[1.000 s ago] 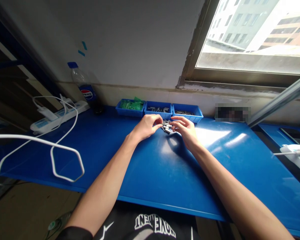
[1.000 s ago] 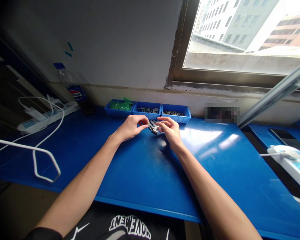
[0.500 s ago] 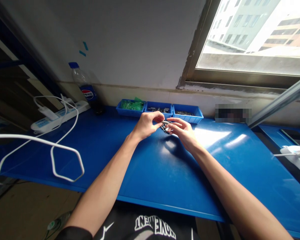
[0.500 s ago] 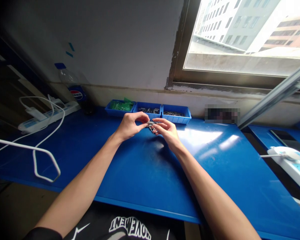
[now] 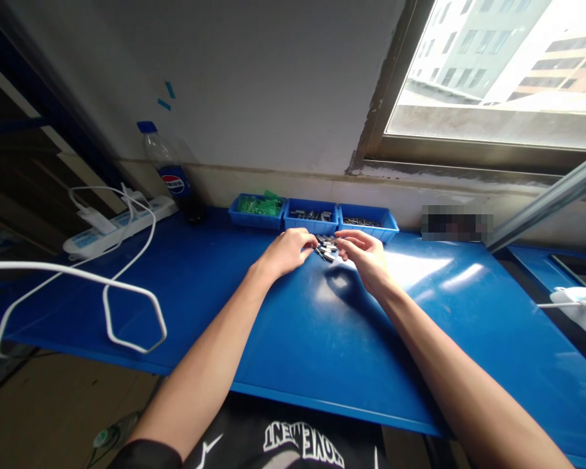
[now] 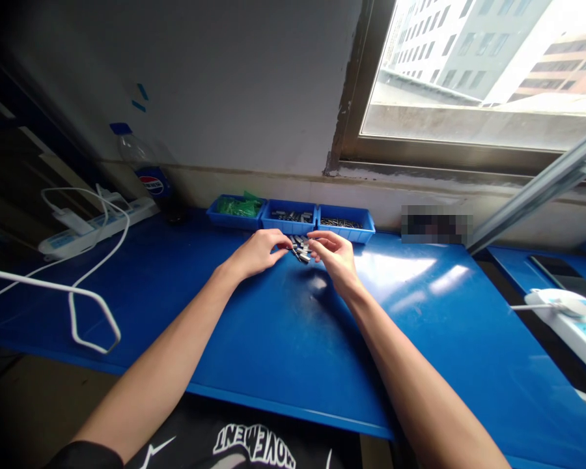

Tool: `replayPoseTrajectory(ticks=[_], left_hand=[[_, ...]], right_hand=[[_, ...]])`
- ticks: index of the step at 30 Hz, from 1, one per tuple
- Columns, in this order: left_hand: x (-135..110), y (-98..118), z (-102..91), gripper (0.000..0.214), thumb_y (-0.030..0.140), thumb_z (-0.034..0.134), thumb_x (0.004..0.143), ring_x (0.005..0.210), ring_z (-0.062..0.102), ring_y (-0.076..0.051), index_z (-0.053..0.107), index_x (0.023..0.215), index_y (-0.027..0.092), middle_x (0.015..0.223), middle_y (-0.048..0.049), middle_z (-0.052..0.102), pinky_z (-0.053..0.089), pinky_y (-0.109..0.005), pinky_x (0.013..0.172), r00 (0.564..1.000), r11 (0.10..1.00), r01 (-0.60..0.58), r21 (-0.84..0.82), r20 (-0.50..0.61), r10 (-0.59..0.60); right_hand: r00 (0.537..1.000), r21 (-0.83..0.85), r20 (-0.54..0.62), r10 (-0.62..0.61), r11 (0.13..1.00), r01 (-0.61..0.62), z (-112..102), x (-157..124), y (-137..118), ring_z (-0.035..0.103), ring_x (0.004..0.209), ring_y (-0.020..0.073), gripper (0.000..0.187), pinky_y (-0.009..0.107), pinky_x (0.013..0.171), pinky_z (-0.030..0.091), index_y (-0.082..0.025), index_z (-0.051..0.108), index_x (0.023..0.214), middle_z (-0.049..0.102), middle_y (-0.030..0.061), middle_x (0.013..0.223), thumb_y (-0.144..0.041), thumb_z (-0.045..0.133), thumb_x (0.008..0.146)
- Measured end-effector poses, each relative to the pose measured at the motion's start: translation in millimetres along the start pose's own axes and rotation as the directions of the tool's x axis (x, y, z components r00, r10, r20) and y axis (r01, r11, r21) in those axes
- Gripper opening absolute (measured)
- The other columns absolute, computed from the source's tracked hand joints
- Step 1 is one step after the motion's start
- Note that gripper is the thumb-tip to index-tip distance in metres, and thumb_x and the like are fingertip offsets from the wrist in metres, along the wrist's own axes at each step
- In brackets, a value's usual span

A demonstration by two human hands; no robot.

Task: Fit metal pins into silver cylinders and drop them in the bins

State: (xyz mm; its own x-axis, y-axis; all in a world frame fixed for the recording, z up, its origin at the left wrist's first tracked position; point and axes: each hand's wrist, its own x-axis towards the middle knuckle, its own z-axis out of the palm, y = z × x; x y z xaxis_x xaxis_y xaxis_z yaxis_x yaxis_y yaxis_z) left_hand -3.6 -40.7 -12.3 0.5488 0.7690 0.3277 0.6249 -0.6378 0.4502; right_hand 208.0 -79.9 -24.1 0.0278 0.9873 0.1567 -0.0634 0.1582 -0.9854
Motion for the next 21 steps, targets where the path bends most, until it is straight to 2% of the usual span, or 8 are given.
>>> replayPoseTrajectory(ticks=[3, 5, 8, 13, 19, 21], left_hand=[[-1.6, 1.4, 3.5, 0.024, 0.014, 0.064, 0.09, 0.098, 0.072, -0.021, 0.078, 0.11, 0.021, 0.109, -0.0082, 0.073, 0.057, -0.032, 0.093, 0.998, 0.999, 0.014, 0.041, 0.064, -0.016], [-2.4, 2.5, 4.3, 0.023, 0.017, 0.065, 0.091, 0.097, 0.071, -0.021, 0.078, 0.11, 0.021, 0.11, -0.0082, 0.071, 0.057, -0.032, 0.093, 0.995, 0.997, 0.019, 0.075, 0.098, -0.027], [-3.0, 3.7, 4.1, 0.018, 0.019, 0.067, 0.09, 0.093, 0.071, -0.021, 0.078, 0.105, 0.021, 0.106, -0.0078, 0.069, 0.058, -0.031, 0.087, 0.992, 0.994, 0.023, 0.104, 0.121, -0.036], [-3.3, 5.4, 3.8, 0.019, 0.02, 0.071, 0.087, 0.088, 0.07, -0.02, 0.076, 0.105, 0.022, 0.104, -0.0059, 0.068, 0.058, -0.03, 0.082, 0.997, 0.995, 0.025, 0.1, 0.072, -0.032], [-4.2, 7.1, 4.9, 0.016, 0.022, 0.071, 0.089, 0.086, 0.069, -0.019, 0.076, 0.104, 0.023, 0.105, -0.0058, 0.066, 0.057, -0.029, 0.08, 0.994, 0.995, 0.023, 0.099, 0.105, -0.034], [-3.9, 8.1, 4.7, 0.021, 0.022, 0.072, 0.088, 0.086, 0.069, -0.019, 0.074, 0.109, 0.024, 0.106, -0.0055, 0.066, 0.057, -0.029, 0.079, 0.994, 0.995, 0.028, 0.1, 0.098, -0.038]], right_hand=[[0.996, 0.093, 0.05, -0.078, 0.993, 0.073, 1.5, -0.8, -3.5, 0.07, 0.109, 0.0252, 0.054, 0.039, 0.091, 0.057, -0.03, 0.069, 0.129, 0.071, 0.0069, 0.133, -0.037, 0.083, 0.077], [0.995, 0.124, 0.057, -0.082, 0.989, 0.075, 2.3, -1.3, -4.3, 0.069, 0.115, 0.0261, 0.059, 0.041, 0.095, 0.056, -0.033, 0.065, 0.134, 0.066, 0.0065, 0.14, -0.035, 0.083, 0.077], [0.998, 0.11, 0.026, -0.051, 0.993, 0.048, 0.5, -0.4, -1.8, 0.072, 0.105, 0.025, 0.054, 0.04, 0.091, 0.058, -0.03, 0.067, 0.13, 0.07, 0.0072, 0.132, -0.036, 0.081, 0.078], [0.997, 0.094, -0.077, -0.017, 0.995, 0.024, -6.8, 4.3, 2.1, 0.071, 0.084, 0.0205, 0.045, 0.037, 0.079, 0.057, -0.026, 0.069, 0.12, 0.075, 0.0076, 0.117, -0.04, 0.077, 0.077], [0.992, 0.11, -0.123, 0.019, 0.994, -0.005, -8.2, 5.5, 0.9, 0.067, 0.075, 0.0179, 0.038, 0.035, 0.073, 0.055, -0.025, 0.071, 0.111, 0.076, 0.0055, 0.106, -0.037, 0.075, 0.075], [0.992, 0.127, -0.124, 0.036, 0.992, -0.02, -7.1, 4.8, 0.8, 0.066, 0.072, 0.0171, 0.036, 0.034, 0.072, 0.055, -0.025, 0.072, 0.11, 0.077, 0.0049, 0.103, -0.035, 0.075, 0.075]])
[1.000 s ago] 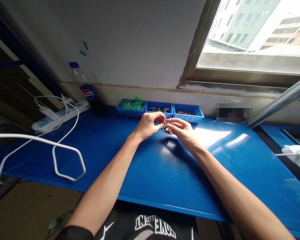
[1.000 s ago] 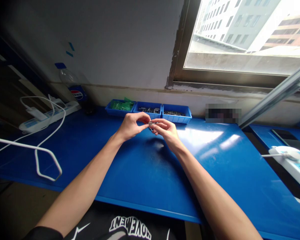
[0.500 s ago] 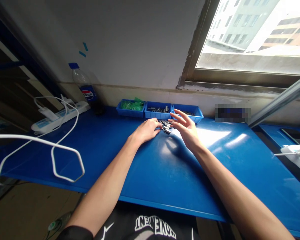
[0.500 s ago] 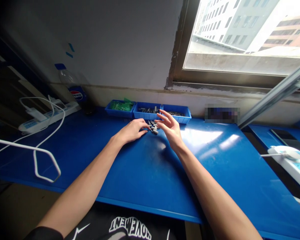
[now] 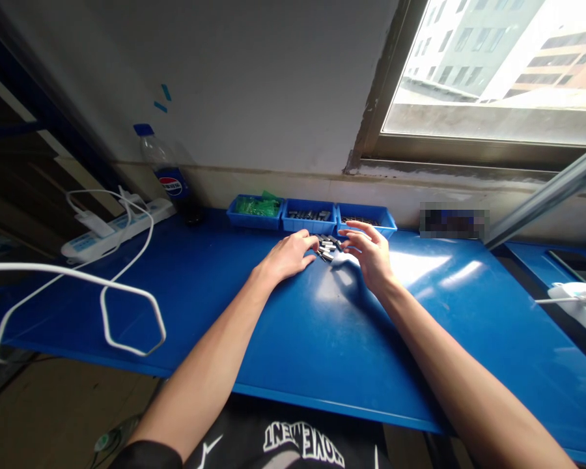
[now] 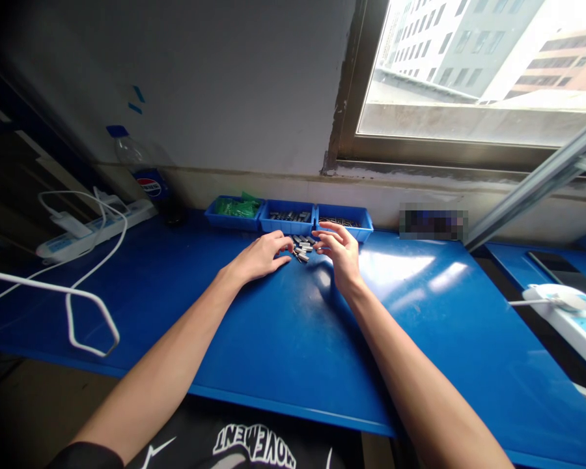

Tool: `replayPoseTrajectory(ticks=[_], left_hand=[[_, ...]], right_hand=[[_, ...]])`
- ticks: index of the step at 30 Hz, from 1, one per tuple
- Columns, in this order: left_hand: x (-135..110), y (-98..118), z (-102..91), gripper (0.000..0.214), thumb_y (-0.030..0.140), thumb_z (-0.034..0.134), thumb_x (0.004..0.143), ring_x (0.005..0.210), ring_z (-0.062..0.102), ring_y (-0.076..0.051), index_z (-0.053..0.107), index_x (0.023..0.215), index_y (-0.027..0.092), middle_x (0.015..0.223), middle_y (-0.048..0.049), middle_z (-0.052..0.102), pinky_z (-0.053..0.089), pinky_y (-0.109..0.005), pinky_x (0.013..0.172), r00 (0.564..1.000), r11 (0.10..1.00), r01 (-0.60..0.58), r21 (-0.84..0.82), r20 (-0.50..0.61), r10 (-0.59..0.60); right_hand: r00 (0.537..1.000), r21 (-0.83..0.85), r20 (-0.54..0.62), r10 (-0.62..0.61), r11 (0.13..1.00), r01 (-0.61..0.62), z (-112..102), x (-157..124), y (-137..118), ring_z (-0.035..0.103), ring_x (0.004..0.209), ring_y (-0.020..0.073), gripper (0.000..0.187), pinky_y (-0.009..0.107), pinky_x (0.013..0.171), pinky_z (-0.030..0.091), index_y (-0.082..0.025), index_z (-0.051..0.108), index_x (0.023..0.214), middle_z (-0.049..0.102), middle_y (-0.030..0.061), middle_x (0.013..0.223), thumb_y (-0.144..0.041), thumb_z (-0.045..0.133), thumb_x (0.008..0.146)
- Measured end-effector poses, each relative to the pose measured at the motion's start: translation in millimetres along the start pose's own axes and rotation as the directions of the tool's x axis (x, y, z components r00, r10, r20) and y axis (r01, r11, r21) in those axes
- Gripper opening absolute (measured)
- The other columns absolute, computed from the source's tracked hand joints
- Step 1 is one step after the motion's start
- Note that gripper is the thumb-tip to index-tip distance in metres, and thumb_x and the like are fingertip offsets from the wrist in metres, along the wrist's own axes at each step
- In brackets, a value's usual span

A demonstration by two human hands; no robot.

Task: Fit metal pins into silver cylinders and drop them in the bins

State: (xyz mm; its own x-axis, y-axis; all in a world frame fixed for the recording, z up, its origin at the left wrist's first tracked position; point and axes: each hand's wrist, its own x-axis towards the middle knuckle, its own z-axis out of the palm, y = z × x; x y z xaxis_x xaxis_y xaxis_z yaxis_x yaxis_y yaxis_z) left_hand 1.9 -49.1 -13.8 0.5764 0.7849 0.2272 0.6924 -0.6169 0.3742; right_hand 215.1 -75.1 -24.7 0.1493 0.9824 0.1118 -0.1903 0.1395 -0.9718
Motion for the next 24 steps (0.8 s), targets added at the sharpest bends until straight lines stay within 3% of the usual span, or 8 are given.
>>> replayPoseTrajectory(ticks=[3, 12, 18, 21, 24], left_hand=[[0.3, 1.2, -0.2, 0.026, 0.021, 0.069, 0.09, 0.086, 0.069, -0.018, 0.074, 0.115, 0.026, 0.107, -0.005, 0.065, 0.056, -0.029, 0.079, 1.0, 1.0, -0.024, -0.004, 0.015, 0.024], [0.4, -7.4, 2.2, 0.006, 0.021, 0.065, 0.092, 0.081, 0.066, -0.017, 0.07, 0.094, 0.019, 0.101, -0.0055, 0.067, 0.053, -0.027, 0.075, 0.997, 0.996, -0.059, -0.065, 0.038, 0.061], [5.8, -1.6, -9.2, 0.007, 0.017, 0.07, 0.086, 0.078, 0.069, -0.016, 0.066, 0.092, 0.017, 0.086, -0.0022, 0.072, 0.054, -0.027, 0.074, 0.977, 0.939, -0.134, -0.316, -0.201, 0.072], [6.1, 3.8, -12.2, 0.017, 0.013, 0.075, 0.08, 0.075, 0.068, -0.014, 0.064, 0.092, 0.017, 0.082, 0.0004, 0.071, 0.053, -0.024, 0.073, 0.954, 0.92, -0.175, -0.35, -0.29, 0.072], [5.4, 6.4, -11.8, 0.017, 0.012, 0.075, 0.078, 0.074, 0.067, -0.013, 0.063, 0.09, 0.018, 0.081, 0.0015, 0.07, 0.052, -0.023, 0.071, 0.947, 0.919, -0.193, -0.343, -0.311, 0.083]], right_hand=[[1.0, 0.022, 0.0, 0.02, 1.0, -0.02, 1.6, -0.8, 0.0, 0.065, 0.069, 0.0161, 0.035, 0.033, 0.07, 0.054, -0.024, 0.073, 0.107, 0.077, 0.0039, 0.097, -0.033, 0.075, 0.074], [0.999, 0.035, 0.018, 0.046, 0.998, -0.046, 2.2, -1.6, -0.7, 0.065, 0.068, 0.0154, 0.034, 0.031, 0.069, 0.053, -0.023, 0.074, 0.106, 0.078, 0.0033, 0.093, -0.031, 0.074, 0.073], [1.0, -0.056, 0.015, 0.024, 0.998, -0.023, 2.1, -1.0, 2.6, 0.064, 0.068, 0.0162, 0.03, 0.031, 0.069, 0.052, -0.022, 0.075, 0.102, 0.076, 0.0025, 0.083, -0.034, 0.076, 0.075], [0.993, -0.068, 0.11, 0.029, 0.997, -0.021, 3.9, -1.7, 2.6, 0.064, 0.069, 0.0165, 0.032, 0.032, 0.07, 0.052, -0.022, 0.077, 0.102, 0.075, 0.0026, 0.082, -0.04, 0.08, 0.077], [0.976, -0.064, 0.211, 0.042, 0.998, -0.029, 7.3, -4.4, 1.3, 0.065, 0.071, 0.0173, 0.032, 0.034, 0.073, 0.053, -0.02, 0.079, 0.098, 0.076, 0.0042, 0.083, -0.042, 0.084, 0.076]])
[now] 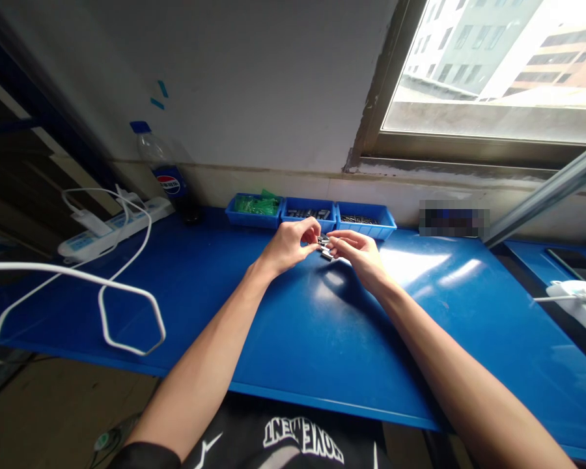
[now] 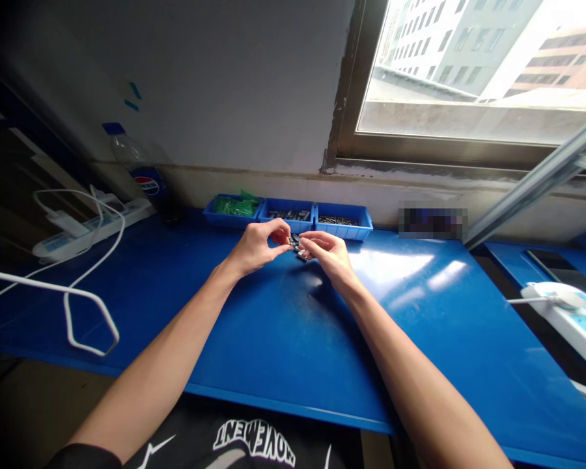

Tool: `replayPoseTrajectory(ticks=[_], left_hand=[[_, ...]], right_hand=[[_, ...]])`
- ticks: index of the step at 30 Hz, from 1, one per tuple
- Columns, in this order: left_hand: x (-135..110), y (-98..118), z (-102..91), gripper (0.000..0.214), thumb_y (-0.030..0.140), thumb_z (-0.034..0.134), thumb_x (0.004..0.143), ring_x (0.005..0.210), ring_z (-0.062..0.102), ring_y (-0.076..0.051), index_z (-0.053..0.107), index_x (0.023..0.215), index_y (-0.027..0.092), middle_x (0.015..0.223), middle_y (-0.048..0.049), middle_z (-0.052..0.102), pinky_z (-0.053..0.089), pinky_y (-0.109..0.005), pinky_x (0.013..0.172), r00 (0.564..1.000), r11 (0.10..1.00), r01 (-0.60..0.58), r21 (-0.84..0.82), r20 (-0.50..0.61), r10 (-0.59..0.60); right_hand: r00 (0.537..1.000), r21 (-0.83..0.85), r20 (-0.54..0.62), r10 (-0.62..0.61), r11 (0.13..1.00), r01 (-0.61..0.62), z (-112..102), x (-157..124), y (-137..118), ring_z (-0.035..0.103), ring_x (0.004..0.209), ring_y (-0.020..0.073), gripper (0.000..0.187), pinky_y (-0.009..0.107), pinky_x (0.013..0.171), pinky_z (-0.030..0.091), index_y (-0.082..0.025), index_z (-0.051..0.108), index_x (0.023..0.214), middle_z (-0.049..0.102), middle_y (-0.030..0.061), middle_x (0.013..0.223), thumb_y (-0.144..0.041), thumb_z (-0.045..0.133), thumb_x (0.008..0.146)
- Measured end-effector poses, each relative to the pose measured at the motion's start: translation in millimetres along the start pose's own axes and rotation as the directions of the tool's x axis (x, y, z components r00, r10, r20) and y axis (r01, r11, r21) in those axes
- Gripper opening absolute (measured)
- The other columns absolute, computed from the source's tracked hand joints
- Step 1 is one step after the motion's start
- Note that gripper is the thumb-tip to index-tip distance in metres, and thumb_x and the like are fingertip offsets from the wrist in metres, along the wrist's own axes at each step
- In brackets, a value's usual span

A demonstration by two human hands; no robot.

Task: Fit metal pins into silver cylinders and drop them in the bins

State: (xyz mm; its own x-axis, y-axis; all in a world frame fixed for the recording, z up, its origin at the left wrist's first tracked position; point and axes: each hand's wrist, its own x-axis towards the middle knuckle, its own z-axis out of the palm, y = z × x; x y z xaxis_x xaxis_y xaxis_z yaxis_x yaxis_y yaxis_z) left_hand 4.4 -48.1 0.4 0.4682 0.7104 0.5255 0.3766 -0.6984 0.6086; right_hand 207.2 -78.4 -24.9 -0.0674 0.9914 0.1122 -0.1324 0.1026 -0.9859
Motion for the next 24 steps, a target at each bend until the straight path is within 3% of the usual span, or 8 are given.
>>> replayPoseTrajectory(ticks=[8, 12, 15, 18, 21, 24], left_hand=[[-0.8, -3.6, 2.3, 0.01, 0.016, 0.073, 0.082, 0.077, 0.068, -0.015, 0.066, 0.09, 0.017, 0.084, -0.001, 0.072, 0.053, -0.025, 0.073, 1.0, 0.996, -0.008, 0.086, 0.028, 0.006], [-3.3, -13.7, 5.1, 0.019, 0.018, 0.07, 0.088, 0.1, 0.072, -0.023, 0.074, 0.106, 0.018, 0.108, -0.0076, 0.078, 0.056, -0.034, 0.092, 0.99, 0.964, 0.043, 0.262, 0.118, -0.076], [-5.5, -18.9, 7.7, 0.025, 0.016, 0.064, 0.091, 0.11, 0.072, -0.024, 0.077, 0.111, 0.021, 0.117, -0.0072, 0.078, 0.054, -0.035, 0.101, 0.968, 0.946, 0.074, 0.315, 0.204, -0.143], [-6.2, -18.8, 7.8, 0.021, 0.016, 0.065, 0.091, 0.107, 0.074, -0.024, 0.079, 0.105, 0.023, 0.111, -0.0062, 0.079, 0.056, -0.034, 0.099, 0.951, 0.925, 0.113, 0.362, 0.23, -0.206], [-6.2, -16.6, 5.9, 0.013, 0.015, 0.068, 0.088, 0.1, 0.074, -0.026, 0.078, 0.094, 0.021, 0.106, -0.0072, 0.079, 0.057, -0.035, 0.092, 0.95, 0.895, 0.149, 0.421, 0.191, -0.248], [-7.0, -17.0, 5.2, 0.012, 0.013, 0.068, 0.087, 0.088, 0.073, -0.023, 0.073, 0.096, 0.021, 0.098, -0.0066, 0.077, 0.056, -0.032, 0.08, 0.956, 0.899, 0.173, 0.403, 0.152, -0.252]], right_hand=[[0.997, 0.016, 0.073, -0.004, 1.0, 0.003, 4.3, -1.8, 2.6, 0.066, 0.073, 0.0189, 0.032, 0.036, 0.076, 0.054, -0.018, 0.081, 0.095, 0.077, 0.006, 0.082, -0.041, 0.088, 0.074], [0.987, -0.04, -0.119, -0.106, 0.994, 0.102, -0.9, 2.6, 3.3, 0.073, 0.084, 0.024, 0.034, 0.042, 0.085, 0.058, -0.02, 0.08, 0.097, 0.079, 0.0075, 0.091, -0.044, 0.086, 0.075], [0.927, -0.063, -0.27, -0.259, 0.966, 0.252, -8.0, 6.6, 4.2, 0.072, 0.109, 0.0279, 0.043, 0.047, 0.102, 0.055, -0.024, 0.075, 0.114, 0.076, 0.0095, 0.121, -0.041, 0.086, 0.076], [0.907, -0.07, -0.312, -0.284, 0.959, 0.276, -13.2, 8.9, 6.5, 0.069, 0.119, 0.0288, 0.052, 0.049, 0.109, 0.051, -0.026, 0.07, 0.123, 0.069, 0.01, 0.135, -0.037, 0.085, 0.075], [0.921, -0.06, -0.314, -0.229, 0.973, 0.222, -11.8, 8.1, 7.5, 0.071, 0.114, 0.0288, 0.045, 0.05, 0.107, 0.051, -0.024, 0.072, 0.116, 0.073, 0.0106, 0.127, -0.036, 0.083, 0.075], [0.941, -0.056, -0.286, -0.182, 0.983, 0.173, -6.3, 5.5, 6.1, 0.073, 0.104, 0.0279, 0.036, 0.048, 0.1, 0.054, -0.022, 0.073, 0.108, 0.075, 0.0113, 0.119, -0.035, 0.081, 0.075]])
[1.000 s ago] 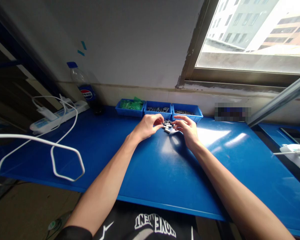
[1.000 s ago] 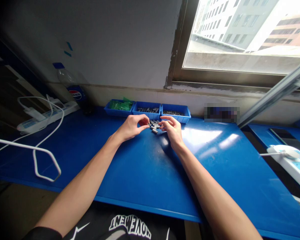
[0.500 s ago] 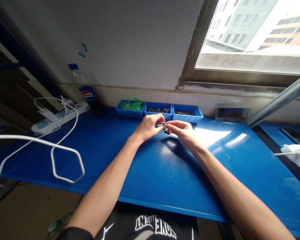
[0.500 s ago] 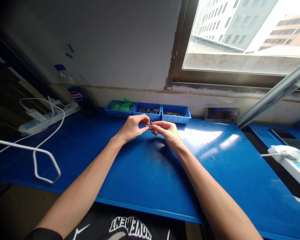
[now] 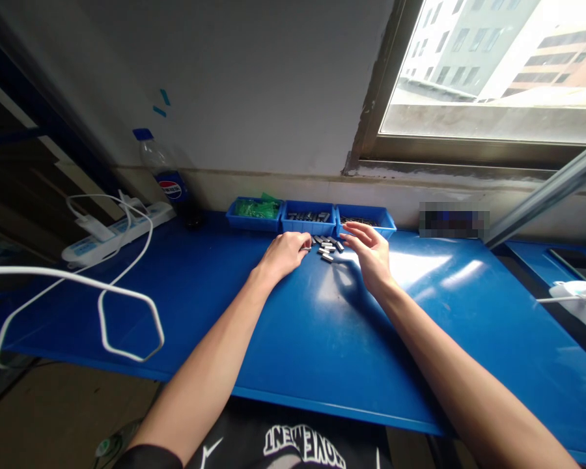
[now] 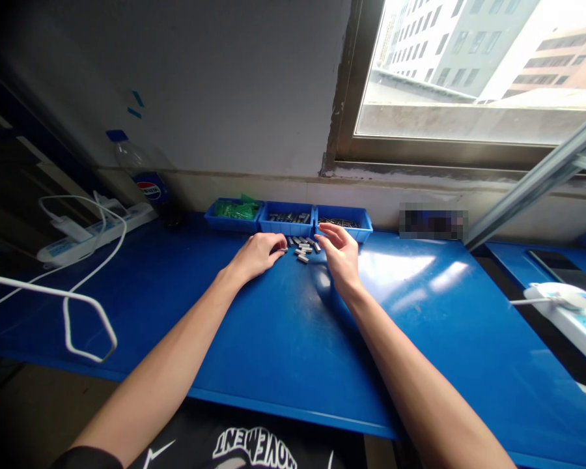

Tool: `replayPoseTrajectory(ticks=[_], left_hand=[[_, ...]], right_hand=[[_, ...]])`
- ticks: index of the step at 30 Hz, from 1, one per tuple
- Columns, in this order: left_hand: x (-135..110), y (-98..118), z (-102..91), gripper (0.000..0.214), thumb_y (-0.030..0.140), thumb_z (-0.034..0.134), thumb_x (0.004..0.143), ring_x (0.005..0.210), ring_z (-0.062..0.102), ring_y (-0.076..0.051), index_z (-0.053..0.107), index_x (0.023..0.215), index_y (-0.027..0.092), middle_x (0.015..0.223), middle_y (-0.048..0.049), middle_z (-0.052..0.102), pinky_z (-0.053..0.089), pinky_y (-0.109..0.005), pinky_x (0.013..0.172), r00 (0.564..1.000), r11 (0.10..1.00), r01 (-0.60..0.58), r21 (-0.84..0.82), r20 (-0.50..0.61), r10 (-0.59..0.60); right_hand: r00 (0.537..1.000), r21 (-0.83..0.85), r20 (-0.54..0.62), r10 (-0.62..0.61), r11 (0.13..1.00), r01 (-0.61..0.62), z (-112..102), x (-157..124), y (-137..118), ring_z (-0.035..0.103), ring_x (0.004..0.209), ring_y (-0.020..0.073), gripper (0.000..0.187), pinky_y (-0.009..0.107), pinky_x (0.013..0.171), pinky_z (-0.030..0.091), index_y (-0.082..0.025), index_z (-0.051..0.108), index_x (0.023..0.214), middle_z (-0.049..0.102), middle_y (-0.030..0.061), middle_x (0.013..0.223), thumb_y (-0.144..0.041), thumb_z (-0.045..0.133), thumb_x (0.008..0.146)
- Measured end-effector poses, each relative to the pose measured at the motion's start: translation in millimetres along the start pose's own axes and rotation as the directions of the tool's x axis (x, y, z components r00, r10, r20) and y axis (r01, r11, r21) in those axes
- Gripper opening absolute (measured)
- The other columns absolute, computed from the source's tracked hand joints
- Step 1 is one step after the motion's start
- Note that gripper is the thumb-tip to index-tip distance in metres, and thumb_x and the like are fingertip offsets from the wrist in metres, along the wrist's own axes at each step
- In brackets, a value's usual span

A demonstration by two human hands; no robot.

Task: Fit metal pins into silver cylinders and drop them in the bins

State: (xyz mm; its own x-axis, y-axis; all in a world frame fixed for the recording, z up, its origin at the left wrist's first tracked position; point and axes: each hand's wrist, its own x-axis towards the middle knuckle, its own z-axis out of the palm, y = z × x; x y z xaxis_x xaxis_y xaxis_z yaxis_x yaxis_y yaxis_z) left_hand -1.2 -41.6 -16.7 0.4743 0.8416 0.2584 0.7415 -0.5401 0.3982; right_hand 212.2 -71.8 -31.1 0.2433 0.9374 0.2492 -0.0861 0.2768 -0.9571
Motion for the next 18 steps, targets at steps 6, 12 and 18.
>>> replayPoseTrajectory(ticks=[6, 12, 18], left_hand=[[2.7, -3.0, 6.7, 0.019, 0.007, 0.062, 0.09, 0.086, 0.07, -0.018, 0.068, 0.101, 0.02, 0.095, -0.0056, 0.073, 0.056, -0.03, 0.081, 0.993, 0.98, -0.084, -0.181, -0.098, 0.067], [7.4, 3.9, 2.0, 0.03, 0.012, 0.076, 0.08, 0.081, 0.072, -0.015, 0.069, 0.109, 0.018, 0.092, -0.0024, 0.072, 0.061, -0.028, 0.08, 0.95, 0.844, -0.2, -0.498, -0.309, 0.043], [6.8, 8.7, -3.6, 0.036, 0.013, 0.08, 0.075, 0.083, 0.072, -0.015, 0.071, 0.109, 0.017, 0.097, -0.0044, 0.07, 0.063, -0.029, 0.081, 0.924, 0.798, -0.261, -0.543, -0.379, 0.044]], right_hand=[[0.996, -0.021, 0.052, 0.07, 0.997, -0.069, 3.3, -4.5, -3.0, 0.073, 0.086, 0.0222, 0.029, 0.039, 0.083, 0.057, -0.02, 0.074, 0.104, 0.078, 0.0083, 0.102, -0.033, 0.076, 0.077], [0.986, -0.03, 0.112, 0.126, 0.992, -0.123, 2.2, -3.5, -2.2, 0.068, 0.074, 0.0179, 0.032, 0.034, 0.074, 0.055, -0.021, 0.074, 0.106, 0.077, 0.0037, 0.085, -0.038, 0.078, 0.079], [0.948, 0.07, 0.255, 0.192, 0.974, -0.216, 4.5, -5.3, -4.8, 0.068, 0.072, 0.0165, 0.033, 0.032, 0.073, 0.055, -0.022, 0.076, 0.104, 0.076, 0.0032, 0.085, -0.045, 0.079, 0.081]])
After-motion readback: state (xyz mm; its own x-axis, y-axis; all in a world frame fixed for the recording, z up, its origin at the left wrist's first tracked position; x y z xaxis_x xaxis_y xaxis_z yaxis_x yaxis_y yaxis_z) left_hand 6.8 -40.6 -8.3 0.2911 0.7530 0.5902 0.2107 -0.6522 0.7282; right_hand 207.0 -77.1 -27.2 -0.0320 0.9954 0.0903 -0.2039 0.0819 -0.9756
